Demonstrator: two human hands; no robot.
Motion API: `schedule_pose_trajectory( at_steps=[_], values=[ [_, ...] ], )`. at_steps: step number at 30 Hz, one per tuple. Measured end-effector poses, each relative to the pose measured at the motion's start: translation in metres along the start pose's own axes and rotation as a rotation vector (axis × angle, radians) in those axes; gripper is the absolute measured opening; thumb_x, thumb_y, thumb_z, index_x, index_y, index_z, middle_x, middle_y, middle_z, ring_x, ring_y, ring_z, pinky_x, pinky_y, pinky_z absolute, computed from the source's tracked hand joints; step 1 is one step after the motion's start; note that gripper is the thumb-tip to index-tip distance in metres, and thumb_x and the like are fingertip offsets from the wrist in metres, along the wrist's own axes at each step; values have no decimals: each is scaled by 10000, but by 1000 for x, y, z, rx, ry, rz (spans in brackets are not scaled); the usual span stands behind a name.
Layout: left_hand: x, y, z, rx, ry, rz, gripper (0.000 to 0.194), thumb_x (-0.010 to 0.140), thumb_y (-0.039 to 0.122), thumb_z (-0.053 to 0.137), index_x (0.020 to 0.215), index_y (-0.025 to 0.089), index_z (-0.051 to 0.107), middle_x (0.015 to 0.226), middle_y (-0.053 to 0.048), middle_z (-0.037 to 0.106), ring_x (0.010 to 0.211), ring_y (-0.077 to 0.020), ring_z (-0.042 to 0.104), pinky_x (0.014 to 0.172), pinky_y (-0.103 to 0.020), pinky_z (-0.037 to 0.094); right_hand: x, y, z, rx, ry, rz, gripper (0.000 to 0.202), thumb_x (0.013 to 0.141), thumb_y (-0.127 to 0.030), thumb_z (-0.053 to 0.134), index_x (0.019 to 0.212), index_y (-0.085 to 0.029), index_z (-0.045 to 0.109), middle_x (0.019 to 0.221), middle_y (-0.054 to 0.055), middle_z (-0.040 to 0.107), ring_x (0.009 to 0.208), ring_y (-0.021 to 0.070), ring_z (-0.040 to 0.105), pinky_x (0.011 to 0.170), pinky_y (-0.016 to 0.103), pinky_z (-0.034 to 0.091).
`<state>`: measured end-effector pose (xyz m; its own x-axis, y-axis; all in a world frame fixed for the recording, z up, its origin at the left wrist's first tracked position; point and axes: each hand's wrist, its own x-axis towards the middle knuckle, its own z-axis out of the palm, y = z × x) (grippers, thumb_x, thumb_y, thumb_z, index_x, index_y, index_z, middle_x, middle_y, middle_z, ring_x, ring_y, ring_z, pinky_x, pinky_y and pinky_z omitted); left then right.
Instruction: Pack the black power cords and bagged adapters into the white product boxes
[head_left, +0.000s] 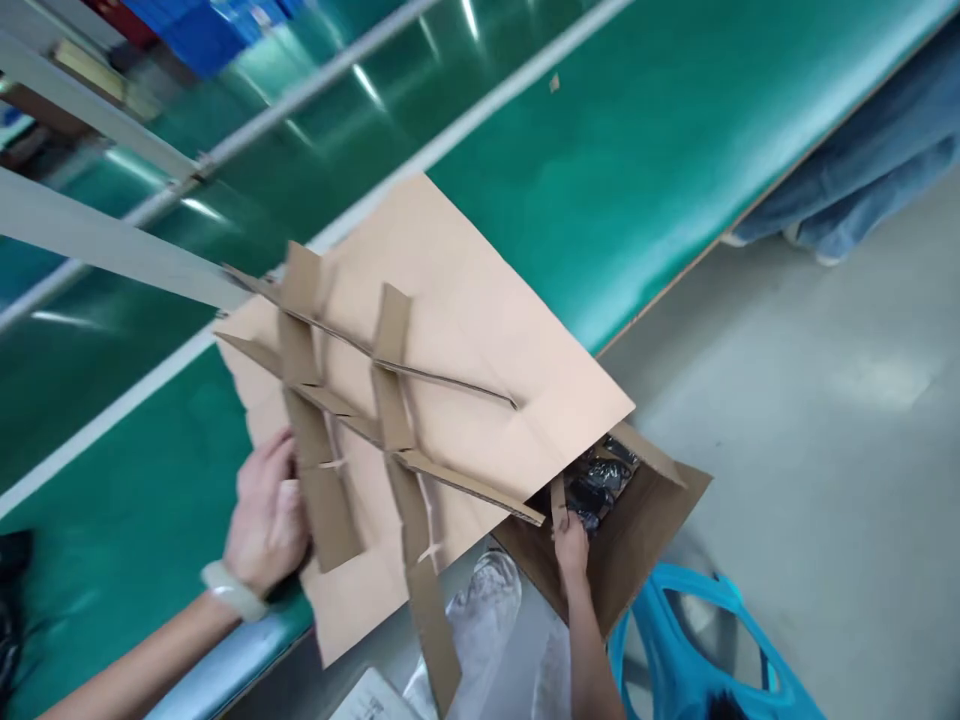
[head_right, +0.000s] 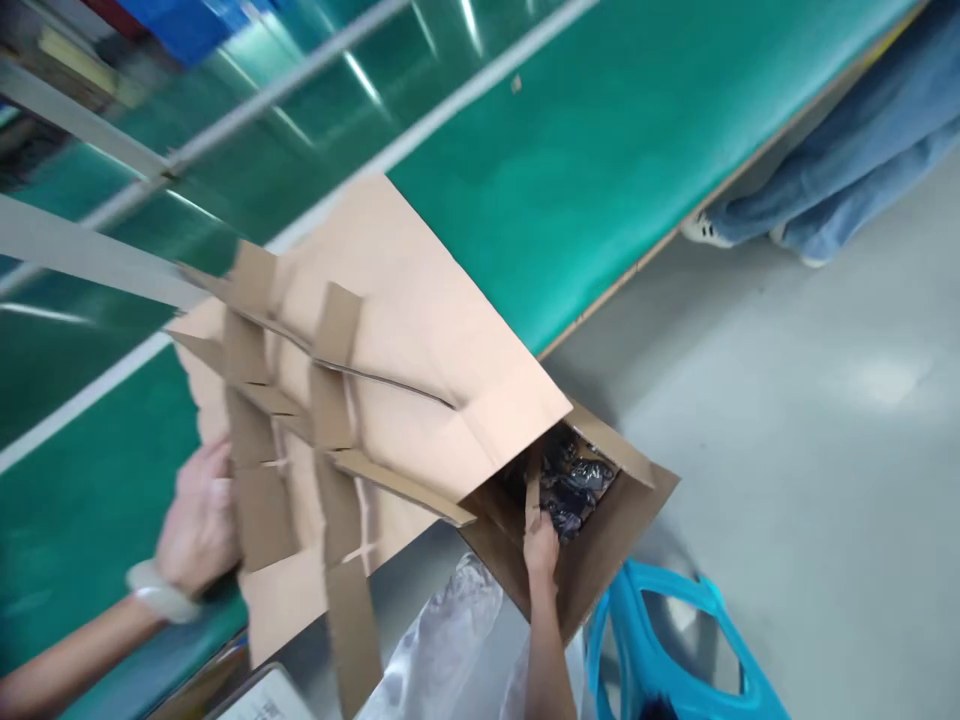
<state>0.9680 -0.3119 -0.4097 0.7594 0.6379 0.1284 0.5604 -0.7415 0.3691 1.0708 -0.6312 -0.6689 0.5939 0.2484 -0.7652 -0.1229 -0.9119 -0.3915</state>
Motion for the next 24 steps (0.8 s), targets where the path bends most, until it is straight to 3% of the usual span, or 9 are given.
schedule_pose_trajectory(
  at_steps=[2, 4, 6, 8, 10, 13, 17, 20, 24],
  values=[
    [3, 4, -1, 32, 33, 93, 522, 970, 508, 230, 1449, 334, 342, 1530, -33, 352, 1397, -307, 331, 1162, -579, 261, -69, 2, -28, 133, 83, -28, 622, 995, -305, -15, 1266, -190, 532, 1144, 92, 692, 990, 187, 689, 840, 277, 548],
    [8, 8, -1, 73, 31, 108, 553, 963, 479, 267, 1452, 236, 353, 1507, -122, 376, 1383, -331, 354, 1137, -575, 303, -133, 13, -60, 588, 274, -11, 605, 972, -517, 40, 1333, -265, 454, 1110, 84, 708, 993, 251, 689, 877, 383, 573],
    [11, 11, -2, 104, 0, 67, 601, 952, 486, 296, 1448, 152, 362, 1488, -189, 384, 1392, -345, 342, 1133, -571, 304, -183, 14, -98, 674, 523, -17, 600, 935, -590, 44, 1400, -383, 362, 1026, 54, 729, 960, 300, 691, 850, 479, 590],
    [12, 14, -6, 118, -36, 19, 637, 945, 497, 316, 1449, 111, 363, 1497, -214, 366, 1411, -343, 312, 1141, -562, 289, -215, -10, -141, 680, 856, -70, 556, 940, -583, 112, 1435, -421, 306, 1013, 54, 723, 933, 316, 696, 806, 511, 603],
    [12, 19, -8, 110, -53, -19, 653, 946, 505, 324, 1448, 90, 371, 1515, -217, 342, 1427, -340, 283, 1155, -546, 269, -228, -63, -183, 649, 1116, -198, 523, 954, -538, 287, 1417, -315, 382, 999, 101, 715, 886, 309, 704, 767, 484, 608],
    [15, 29, -8, 84, -54, -58, 659, 949, 516, 333, 1437, 77, 388, 1525, -217, 326, 1437, -345, 259, 1169, -534, 242, -218, -168, -231, 345, 1144, -602, 460, 963, -480, 389, 1148, -121, 610, 895, 167, 711, 796, 265, 698, 706, 372, 582],
    [26, 37, -14, -20, -49, -69, 611, 960, 478, 312, 1419, 85, 400, 1523, -208, 334, 1439, -333, 260, 1174, -540, 238, -201, -263, -258, -14, 718, -992, 459, 1012, -384, 284, 1201, -127, 614, 1106, 139, 680, 1026, 230, 649, 874, 351, 526],
    [11, 41, -36, -108, 33, -96, 539, 964, 428, 304, 1361, 89, 439, 1458, -208, 415, 1407, -321, 320, 1159, -542, 277, -205, -248, -251, 101, 715, -926, 424, 1004, -382, 338, 1245, -143, 593, 1178, 132, 649, 1105, 223, 606, 958, 369, 487],
    [-74, 61, -67, -169, 136, -168, 307, 926, 403, 405, 1141, 238, 548, 1113, -124, 599, 1170, -322, 532, 1034, -560, 415, -201, -126, -207, 340, 1065, -410, 596, 965, -482, 411, 1381, -57, 444, 1322, 231, 523, 1211, 278, 526, 999, 417, 456]
  ],
)
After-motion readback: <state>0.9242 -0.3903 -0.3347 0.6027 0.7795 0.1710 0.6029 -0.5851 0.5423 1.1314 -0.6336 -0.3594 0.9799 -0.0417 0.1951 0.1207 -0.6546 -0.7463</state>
